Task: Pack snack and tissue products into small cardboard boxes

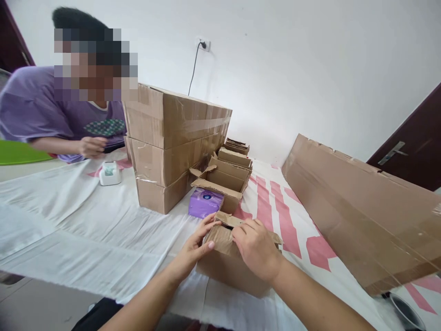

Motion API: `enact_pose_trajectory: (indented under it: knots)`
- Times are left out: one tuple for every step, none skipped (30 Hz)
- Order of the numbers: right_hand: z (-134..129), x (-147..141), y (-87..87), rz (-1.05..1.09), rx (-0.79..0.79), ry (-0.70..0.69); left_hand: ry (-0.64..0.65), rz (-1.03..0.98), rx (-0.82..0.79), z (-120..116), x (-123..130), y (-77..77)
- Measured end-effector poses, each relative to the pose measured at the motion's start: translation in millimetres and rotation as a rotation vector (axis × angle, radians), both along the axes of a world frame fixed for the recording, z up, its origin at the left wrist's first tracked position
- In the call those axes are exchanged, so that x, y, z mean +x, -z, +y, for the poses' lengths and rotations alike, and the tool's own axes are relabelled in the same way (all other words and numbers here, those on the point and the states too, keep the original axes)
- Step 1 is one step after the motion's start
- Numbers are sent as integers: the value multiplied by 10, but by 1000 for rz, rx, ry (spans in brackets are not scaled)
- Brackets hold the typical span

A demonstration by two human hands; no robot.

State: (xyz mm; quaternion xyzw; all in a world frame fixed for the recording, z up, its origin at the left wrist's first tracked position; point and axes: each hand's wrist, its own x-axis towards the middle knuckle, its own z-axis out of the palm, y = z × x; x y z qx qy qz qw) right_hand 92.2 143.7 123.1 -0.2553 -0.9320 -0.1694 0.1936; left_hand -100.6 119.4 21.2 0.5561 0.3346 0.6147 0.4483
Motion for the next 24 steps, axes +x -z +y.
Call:
enact_pose_trajectory:
  knots:
    - [5, -3, 0, -1, 1, 0, 1, 1, 2, 4, 1, 1]
    - [10, -6, 2, 0, 4, -1, 1, 3, 5, 8, 2, 2]
    - [13, -8, 5, -1, 8, -3, 1, 6, 6, 11, 3, 4]
    - [14, -9, 7, 0, 13, -5, 1, 8, 7, 13, 3, 5]
    - [15, -10, 9, 1, 16, -7, 0, 10, 11, 14, 3, 6]
    - [14, -9, 9, 4, 17, -8, -1, 14, 15, 13, 2, 7]
    - [12, -7, 7, 14, 14, -9, -3, 20, 18, 11, 1, 7]
    - [8, -3, 3, 29, 4, -9, -5, 27, 19, 8, -1, 7]
    - [4, 2, -2, 49, -16, -9, -8, 35, 18, 3, -3, 6]
    - [-1, 9, -9, 70, -45, -9, -11, 44, 18, -1, -5, 5]
    - [-7, 16, -16, 85, -79, -9, -14, 53, 17, -6, -6, 4]
    - [-14, 22, -22, 91, -114, -11, -16, 61, 16, -10, -6, 2]
    - [-21, 26, -27, 87, -141, -15, -20, 68, 17, -14, -5, 0]
    - [-28, 26, -30, 73, -152, -18, -23, 73, 20, -16, -3, -3]
    - [-34, 23, -30, 53, -143, -21, -27, 75, 23, -17, -1, -7]
    - [-39, 16, -27, 33, -118, -25, -30, 75, 24, -17, 2, -10]
    - [-41, 5, -21, 18, -84, -33, -34, 73, 27, -17, 5, -14]
    - [-40, -7, -12, 12, -48, -43, -38, 71, 29, -16, 7, -18]
    - [-33, -19, -1, 15, -16, -52, -43, 71, 32, -15, 8, -22]
    - [-21, -30, 12, 29, 4, -61, -47, 73, 35, -14, 8, -24]
    - [-5, -37, 25, 51, 12, -67, -50, 79, 40, -14, 7, -25]
    - [14, -41, 37, 77, 10, -68, -51, 88, 47, -14, 6, -25]
    - [34, -41, 48, 102, -2, -65, -52, 96, 55, -14, 4, -24]
    - [53, -38, 56, 126, -22, -60, -52, 105, 63, -14, 3, -21]
